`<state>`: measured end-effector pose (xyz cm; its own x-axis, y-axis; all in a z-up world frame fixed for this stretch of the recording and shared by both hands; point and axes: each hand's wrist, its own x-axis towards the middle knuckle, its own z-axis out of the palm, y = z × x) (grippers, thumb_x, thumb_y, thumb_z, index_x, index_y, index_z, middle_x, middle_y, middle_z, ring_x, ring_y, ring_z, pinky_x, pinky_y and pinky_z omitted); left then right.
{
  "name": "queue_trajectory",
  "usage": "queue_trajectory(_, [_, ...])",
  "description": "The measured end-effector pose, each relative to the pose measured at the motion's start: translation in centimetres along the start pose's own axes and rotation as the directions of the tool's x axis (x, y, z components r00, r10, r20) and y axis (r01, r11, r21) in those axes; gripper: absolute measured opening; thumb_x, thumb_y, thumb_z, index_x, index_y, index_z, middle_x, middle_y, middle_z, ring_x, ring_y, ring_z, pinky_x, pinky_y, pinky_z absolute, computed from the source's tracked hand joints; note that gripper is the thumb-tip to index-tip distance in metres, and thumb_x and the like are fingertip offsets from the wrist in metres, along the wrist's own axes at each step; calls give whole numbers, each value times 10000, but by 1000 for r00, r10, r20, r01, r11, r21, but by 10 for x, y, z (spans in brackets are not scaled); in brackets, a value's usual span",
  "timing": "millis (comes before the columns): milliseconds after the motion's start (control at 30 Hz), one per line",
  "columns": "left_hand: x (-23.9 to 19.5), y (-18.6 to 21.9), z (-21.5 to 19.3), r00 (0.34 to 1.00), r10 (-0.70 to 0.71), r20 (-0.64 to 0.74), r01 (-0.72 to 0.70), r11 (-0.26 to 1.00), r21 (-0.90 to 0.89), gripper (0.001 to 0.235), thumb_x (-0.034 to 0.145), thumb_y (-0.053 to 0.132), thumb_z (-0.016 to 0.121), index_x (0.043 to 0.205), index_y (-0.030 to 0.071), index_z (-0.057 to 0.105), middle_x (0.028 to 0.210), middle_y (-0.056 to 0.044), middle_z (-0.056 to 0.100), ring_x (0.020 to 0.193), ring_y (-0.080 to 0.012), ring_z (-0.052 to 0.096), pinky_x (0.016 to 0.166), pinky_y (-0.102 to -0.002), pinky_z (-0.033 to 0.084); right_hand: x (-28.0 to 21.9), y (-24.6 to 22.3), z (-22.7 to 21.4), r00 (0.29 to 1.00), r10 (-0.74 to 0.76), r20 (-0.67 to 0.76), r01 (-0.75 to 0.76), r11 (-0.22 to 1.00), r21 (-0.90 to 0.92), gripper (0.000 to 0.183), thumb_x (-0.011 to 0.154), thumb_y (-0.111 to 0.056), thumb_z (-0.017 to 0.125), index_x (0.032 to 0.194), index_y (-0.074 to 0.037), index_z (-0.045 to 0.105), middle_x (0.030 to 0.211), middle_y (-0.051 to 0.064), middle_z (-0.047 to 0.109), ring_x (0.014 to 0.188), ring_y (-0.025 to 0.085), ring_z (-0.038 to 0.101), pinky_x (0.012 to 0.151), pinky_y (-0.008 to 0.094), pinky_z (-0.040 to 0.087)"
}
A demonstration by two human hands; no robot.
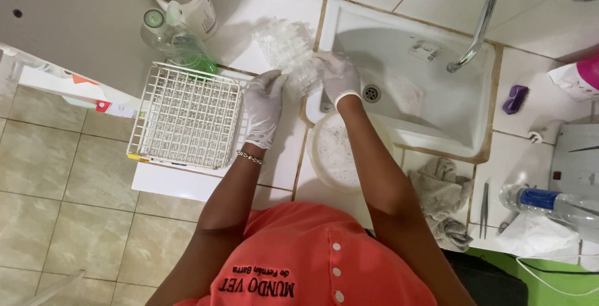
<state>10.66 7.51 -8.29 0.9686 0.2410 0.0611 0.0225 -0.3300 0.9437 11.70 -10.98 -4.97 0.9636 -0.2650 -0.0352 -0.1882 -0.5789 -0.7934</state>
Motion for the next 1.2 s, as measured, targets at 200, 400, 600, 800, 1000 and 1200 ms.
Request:
queue_trajectory(200, [-19, 60, -18, 999, 26, 44, -7, 921, -389, 224, 855, 187, 849, 1069, 135, 807, 978, -78, 763, 933, -140, 710, 845, -304, 594, -32, -21, -27, 992, 114, -60, -60, 819, 570, 200, 868, -137, 843, 1041, -115, 746, 896, 44, 720, 814, 120, 652, 730, 282, 590])
queue_trajectory(400, [-53, 104, -21, 935, -138, 325, 322, 712, -624, 261, 848, 106, 809, 1106, 80, 783, 946, -69, 770, 790, -96, 707, 746, -220, 624, -85, -24, -51, 988, 153, -17, -79, 598, 798, 160, 849, -36, 790, 943, -100, 678, 731, 36, 612, 663, 72, 548, 595, 171, 475])
queue_trajectory(600, [-102, 117, -9, 850, -110, 515, 456, 643, -615, 226, 814, 97, 854, 1022, 90, 768, 1075, -109, 772, 899, -120, 723, 796, -269, 617, -143, -7, -47, 950, 312, -6, -124, 395, 910, 158, 881, -66, 770, 978, -59, 645, 699, 89, 578, 601, 152, 578, 478, 209, 441])
queue_trajectory(800, [-123, 89, 3, 697, -206, 687, 606, 682, -409, 136, 935, 160, 732, 1053, 110, 779, 970, -91, 766, 824, -117, 713, 743, -293, 648, -195, 2, -71, 955, 295, -24, -160, 584, 796, 222, 935, -133, 776, 1098, -13, 685, 922, 74, 672, 810, 124, 612, 645, 216, 519])
queue_trajectory(1000, [-132, 65, 3, 639, -198, 743, 578, 761, -295, 166, 943, 206, 698, 1073, 126, 763, 768, -70, 728, 656, -89, 693, 604, -246, 636, -166, 95, -35, 838, 520, 167, -299, 693, -656, 453, 950, -566, 528, 1206, -244, 717, 1218, 41, 725, 1179, 306, 687, 1004, 491, 557])
queue_trajectory(1200, [-133, 84, -18, 632, -165, 757, 586, 741, -328, 208, 906, 181, 750, 1085, 76, 770, 687, -109, 724, 567, -115, 698, 526, -249, 621, -168, 118, -37, 801, 586, 124, -340, 614, -712, 386, 976, -417, 518, 1253, -203, 679, 1208, 108, 715, 1145, 392, 699, 940, 625, 542])
